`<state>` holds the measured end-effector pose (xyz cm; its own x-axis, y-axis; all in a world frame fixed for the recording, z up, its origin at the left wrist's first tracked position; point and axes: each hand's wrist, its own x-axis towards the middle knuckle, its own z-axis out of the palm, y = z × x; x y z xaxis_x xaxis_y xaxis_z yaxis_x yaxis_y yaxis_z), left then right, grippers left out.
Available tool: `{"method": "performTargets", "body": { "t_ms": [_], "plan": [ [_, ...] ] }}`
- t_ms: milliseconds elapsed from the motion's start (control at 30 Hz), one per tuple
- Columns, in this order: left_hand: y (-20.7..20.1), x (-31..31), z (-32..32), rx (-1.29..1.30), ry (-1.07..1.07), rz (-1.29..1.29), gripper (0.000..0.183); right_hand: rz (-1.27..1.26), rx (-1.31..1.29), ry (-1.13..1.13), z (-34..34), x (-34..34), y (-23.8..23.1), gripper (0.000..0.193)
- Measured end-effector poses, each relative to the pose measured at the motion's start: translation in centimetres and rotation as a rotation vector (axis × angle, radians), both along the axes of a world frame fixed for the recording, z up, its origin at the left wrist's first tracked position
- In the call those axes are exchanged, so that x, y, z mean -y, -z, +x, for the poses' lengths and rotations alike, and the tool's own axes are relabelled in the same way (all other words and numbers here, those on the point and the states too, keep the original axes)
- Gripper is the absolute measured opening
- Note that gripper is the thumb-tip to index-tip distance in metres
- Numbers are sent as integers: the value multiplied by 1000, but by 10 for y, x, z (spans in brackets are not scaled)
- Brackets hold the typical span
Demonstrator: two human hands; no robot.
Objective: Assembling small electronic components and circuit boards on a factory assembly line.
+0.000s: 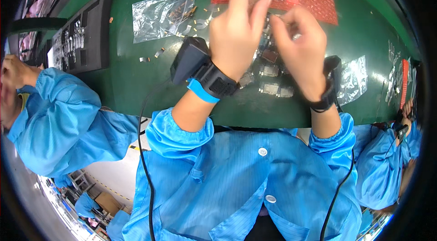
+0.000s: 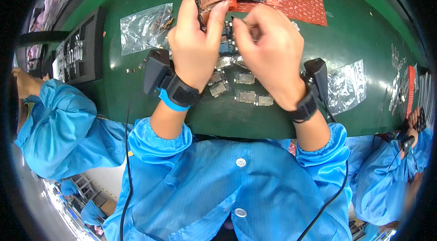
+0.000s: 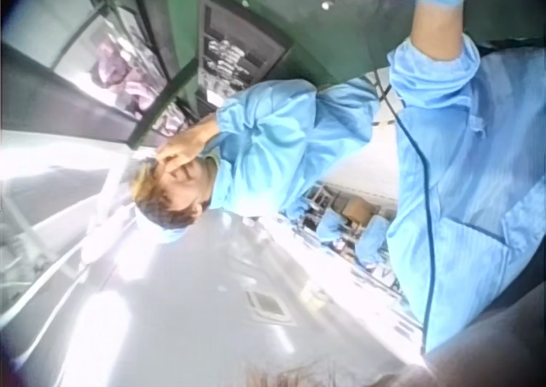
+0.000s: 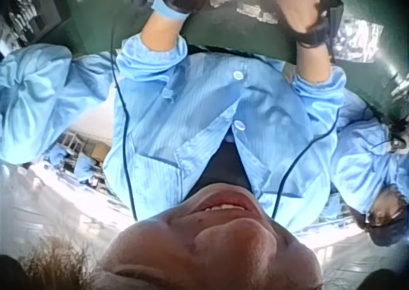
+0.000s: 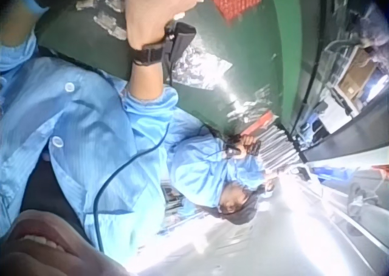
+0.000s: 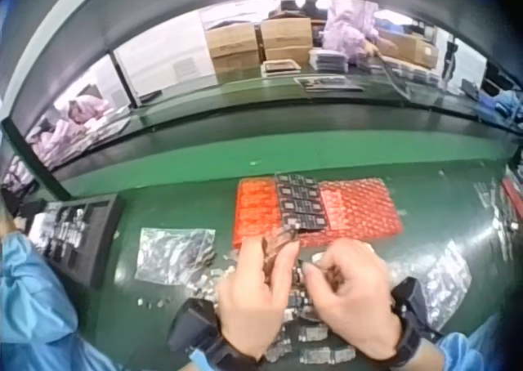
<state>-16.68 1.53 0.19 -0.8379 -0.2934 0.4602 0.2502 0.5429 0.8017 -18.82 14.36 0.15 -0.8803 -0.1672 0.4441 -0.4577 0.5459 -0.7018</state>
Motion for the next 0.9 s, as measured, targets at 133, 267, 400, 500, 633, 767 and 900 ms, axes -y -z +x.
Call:
{"method": "performTargets", "body": {
  "t_ms": [133, 267, 400, 500, 633, 767, 900],
  "plan": [
    [3, 3, -5, -94, -28, 19, 17, -20, -105, -5, -13, -15, -10, 16],
    [8, 21, -9, -49, 70, 269, 22, 5, 241, 14, -20, -80, -31, 15],
    [6, 14, -6, -12, 136, 319, 22, 212, 458, 88, -13, -126, -12, 19],
    [8, 10, -6, 11, 189, 382, 22, 485, 108, 120, -8, -132, 0, 23],
    [15, 3, -5, -26, 196, 342, 19, 446, -231, 117, -1, -100, -11, 24],
    [12, -6, 1, -31, 202, 363, 19, -175, 411, -175, 34, -55, -20, 14],
    [9, -15, 7, -50, 177, 317, 19, -200, 392, -65, 38, -36, -10, 17]
  ]
}}
